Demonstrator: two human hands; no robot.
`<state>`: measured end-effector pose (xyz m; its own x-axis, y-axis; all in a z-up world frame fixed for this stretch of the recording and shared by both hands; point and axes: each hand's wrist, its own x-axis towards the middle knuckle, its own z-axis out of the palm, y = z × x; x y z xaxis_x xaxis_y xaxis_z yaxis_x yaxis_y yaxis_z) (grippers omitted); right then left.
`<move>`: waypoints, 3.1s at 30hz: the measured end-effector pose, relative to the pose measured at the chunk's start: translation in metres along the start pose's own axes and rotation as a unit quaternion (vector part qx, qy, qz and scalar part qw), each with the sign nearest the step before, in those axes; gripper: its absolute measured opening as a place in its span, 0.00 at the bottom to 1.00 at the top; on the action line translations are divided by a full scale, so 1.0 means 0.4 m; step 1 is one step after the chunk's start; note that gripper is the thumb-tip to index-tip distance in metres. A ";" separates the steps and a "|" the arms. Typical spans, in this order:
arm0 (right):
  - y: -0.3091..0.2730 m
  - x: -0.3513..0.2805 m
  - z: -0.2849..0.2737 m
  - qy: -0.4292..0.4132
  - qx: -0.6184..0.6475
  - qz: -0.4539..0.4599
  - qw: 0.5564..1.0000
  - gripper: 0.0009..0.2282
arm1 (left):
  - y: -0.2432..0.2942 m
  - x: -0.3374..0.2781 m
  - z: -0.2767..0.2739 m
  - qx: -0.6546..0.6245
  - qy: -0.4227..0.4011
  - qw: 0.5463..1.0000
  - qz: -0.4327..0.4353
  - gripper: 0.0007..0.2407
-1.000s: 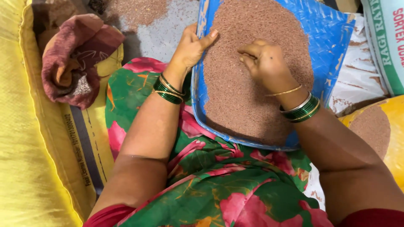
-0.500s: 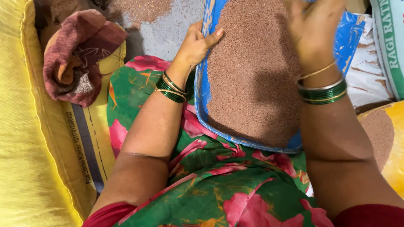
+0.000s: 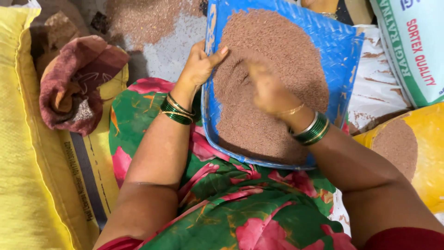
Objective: Winnowing and sorting ragi grains using a blue tray.
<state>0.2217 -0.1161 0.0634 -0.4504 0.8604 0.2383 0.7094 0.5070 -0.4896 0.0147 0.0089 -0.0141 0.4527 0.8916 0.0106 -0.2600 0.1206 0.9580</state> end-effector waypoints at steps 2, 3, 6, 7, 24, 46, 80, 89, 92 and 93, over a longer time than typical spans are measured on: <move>0.087 -0.029 -0.022 0.042 -0.063 0.048 0.996 0.29 | -0.003 -0.001 -0.003 -0.006 0.001 1.000 -0.007 0.10; 0.044 -0.041 -0.058 0.043 -0.064 0.047 0.996 0.29 | -0.004 0.000 -0.002 -0.006 0.000 1.000 -0.005 0.10; -0.028 -0.124 -0.104 -0.094 -0.086 0.192 0.973 0.17 | -0.005 -0.004 -0.006 -0.021 -0.001 0.999 0.024 0.12; -0.013 -0.185 -0.083 -0.163 -0.007 0.021 0.986 0.08 | -0.002 -0.004 -0.005 -0.020 0.001 1.000 0.009 0.11; 0.132 0.148 -0.186 0.039 -0.024 0.212 0.976 0.13 | 0.012 -0.013 0.004 0.001 0.027 0.999 -0.041 0.08; 0.160 0.202 -0.117 0.204 -0.028 0.113 0.972 0.20 | -0.020 0.010 -0.001 -0.005 -0.003 1.000 0.006 0.14; -0.075 -0.073 0.112 -0.038 0.067 0.000 0.997 0.29 | 0.029 -0.011 0.009 0.010 -0.007 1.000 0.017 0.12; -0.063 -0.249 -0.158 -0.195 -0.063 0.226 0.952 0.14 | -0.010 -0.010 -0.006 -0.002 0.010 1.000 -0.005 0.12; -0.194 -0.255 -0.191 -0.503 -0.077 0.307 0.805 0.13 | 0.015 -0.012 0.004 0.007 0.002 1.000 0.010 0.11; -0.155 -0.291 -0.152 -0.505 -0.073 0.307 0.803 0.13 | 0.008 -0.012 0.000 0.007 0.002 1.000 0.005 0.11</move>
<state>0.2629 -0.2445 0.1171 -0.1489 0.5073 -0.8488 0.9888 0.0679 -0.1330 0.0118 0.0049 -0.0110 0.4460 0.8948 0.0196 -0.2529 0.1051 0.9618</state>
